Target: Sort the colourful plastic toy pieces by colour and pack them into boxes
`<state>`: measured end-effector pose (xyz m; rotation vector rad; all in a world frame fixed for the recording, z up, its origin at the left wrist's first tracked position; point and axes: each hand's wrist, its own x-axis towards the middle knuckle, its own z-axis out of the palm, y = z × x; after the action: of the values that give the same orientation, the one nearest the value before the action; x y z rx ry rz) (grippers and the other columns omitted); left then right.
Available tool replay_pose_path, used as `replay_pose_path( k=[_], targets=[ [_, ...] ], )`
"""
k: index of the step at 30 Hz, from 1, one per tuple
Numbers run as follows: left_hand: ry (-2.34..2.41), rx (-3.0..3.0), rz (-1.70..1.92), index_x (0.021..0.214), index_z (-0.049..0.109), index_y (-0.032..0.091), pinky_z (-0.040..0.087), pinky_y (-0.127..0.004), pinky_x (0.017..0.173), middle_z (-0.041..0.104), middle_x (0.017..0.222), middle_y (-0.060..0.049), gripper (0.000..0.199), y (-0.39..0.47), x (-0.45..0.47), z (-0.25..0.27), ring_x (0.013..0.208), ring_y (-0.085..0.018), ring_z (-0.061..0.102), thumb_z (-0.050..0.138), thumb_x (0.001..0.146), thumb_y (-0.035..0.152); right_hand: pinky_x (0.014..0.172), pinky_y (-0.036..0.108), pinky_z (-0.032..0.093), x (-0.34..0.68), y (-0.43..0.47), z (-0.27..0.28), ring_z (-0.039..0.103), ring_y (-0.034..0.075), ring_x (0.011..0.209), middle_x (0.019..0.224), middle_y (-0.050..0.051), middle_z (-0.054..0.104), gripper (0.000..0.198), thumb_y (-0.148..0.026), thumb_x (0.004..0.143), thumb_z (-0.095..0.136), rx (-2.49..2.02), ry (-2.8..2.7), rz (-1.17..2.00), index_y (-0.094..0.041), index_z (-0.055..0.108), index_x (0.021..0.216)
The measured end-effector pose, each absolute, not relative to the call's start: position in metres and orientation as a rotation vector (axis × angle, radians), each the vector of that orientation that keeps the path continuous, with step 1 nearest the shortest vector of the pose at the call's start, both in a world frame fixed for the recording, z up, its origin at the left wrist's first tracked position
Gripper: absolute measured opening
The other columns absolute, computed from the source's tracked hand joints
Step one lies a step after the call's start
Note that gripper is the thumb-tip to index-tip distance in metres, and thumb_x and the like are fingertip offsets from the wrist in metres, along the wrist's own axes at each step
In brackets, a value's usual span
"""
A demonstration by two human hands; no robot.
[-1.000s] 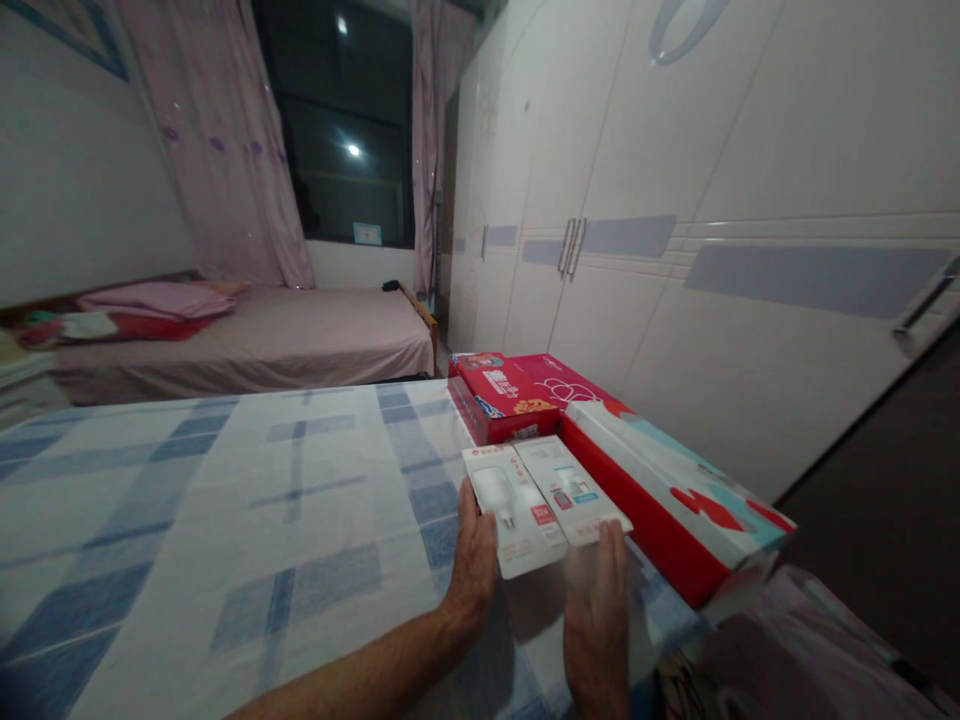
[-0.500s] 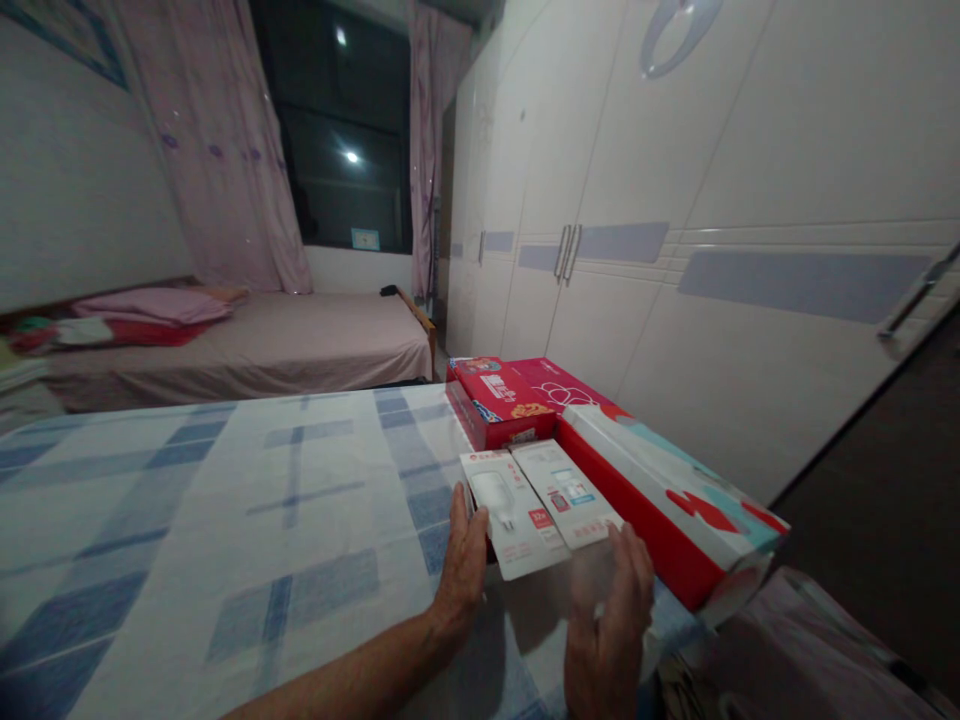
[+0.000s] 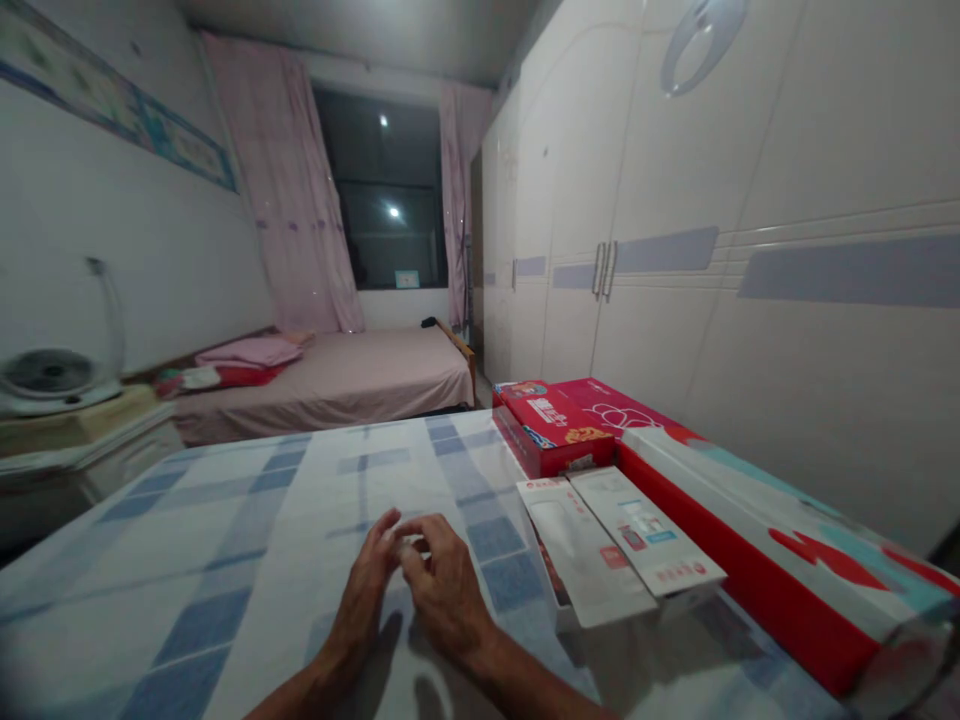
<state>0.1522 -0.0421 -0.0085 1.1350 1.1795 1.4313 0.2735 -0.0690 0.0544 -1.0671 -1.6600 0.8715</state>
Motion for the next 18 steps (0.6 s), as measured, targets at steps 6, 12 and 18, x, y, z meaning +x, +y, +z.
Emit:
replay_pose_path(
  k=[6, 12, 18],
  targets=[
    [1.203, 1.182, 1.463, 0.114, 0.060, 0.016, 0.036, -0.038, 0.106, 0.058, 0.126, -0.012, 0.056, -0.039, 0.138, -0.012, 0.122, -0.026, 0.049, 0.051, 0.079, 0.058, 0.077, 0.028, 0.044, 0.245, -0.027, -0.005, 0.058, 0.015, 0.082, 0.086, 0.005, 0.063, 0.021, -0.014, 0.081, 0.040, -1.049, -1.782, 0.704, -0.016, 0.060, 0.085],
    [1.179, 1.427, 1.257, 0.106, 0.062, 0.014, 0.039, -0.032, 0.101, 0.065, 0.113, -0.010, 0.044, -0.040, 0.149, 0.003, 0.110, -0.022, 0.057, 0.046, 0.083, 0.047, 0.070, 0.029, 0.044, 0.255, -0.023, -0.021, 0.057, 0.017, 0.074, 0.080, 0.007, 0.063, 0.025, -0.025, 0.087, 0.034, -1.045, -1.810, 0.632, -0.016, 0.056, 0.079],
    [1.187, 1.465, 1.263, 0.108, 0.062, 0.013, 0.037, -0.030, 0.103, 0.065, 0.114, -0.011, 0.043, -0.036, 0.148, 0.000, 0.113, -0.022, 0.055, 0.045, 0.084, 0.045, 0.068, 0.028, 0.043, 0.255, -0.014, -0.023, 0.057, 0.016, 0.070, 0.076, 0.007, 0.063, 0.027, -0.028, 0.086, 0.034, -1.041, -1.823, 0.612, -0.016, 0.056, 0.075]
  ],
)
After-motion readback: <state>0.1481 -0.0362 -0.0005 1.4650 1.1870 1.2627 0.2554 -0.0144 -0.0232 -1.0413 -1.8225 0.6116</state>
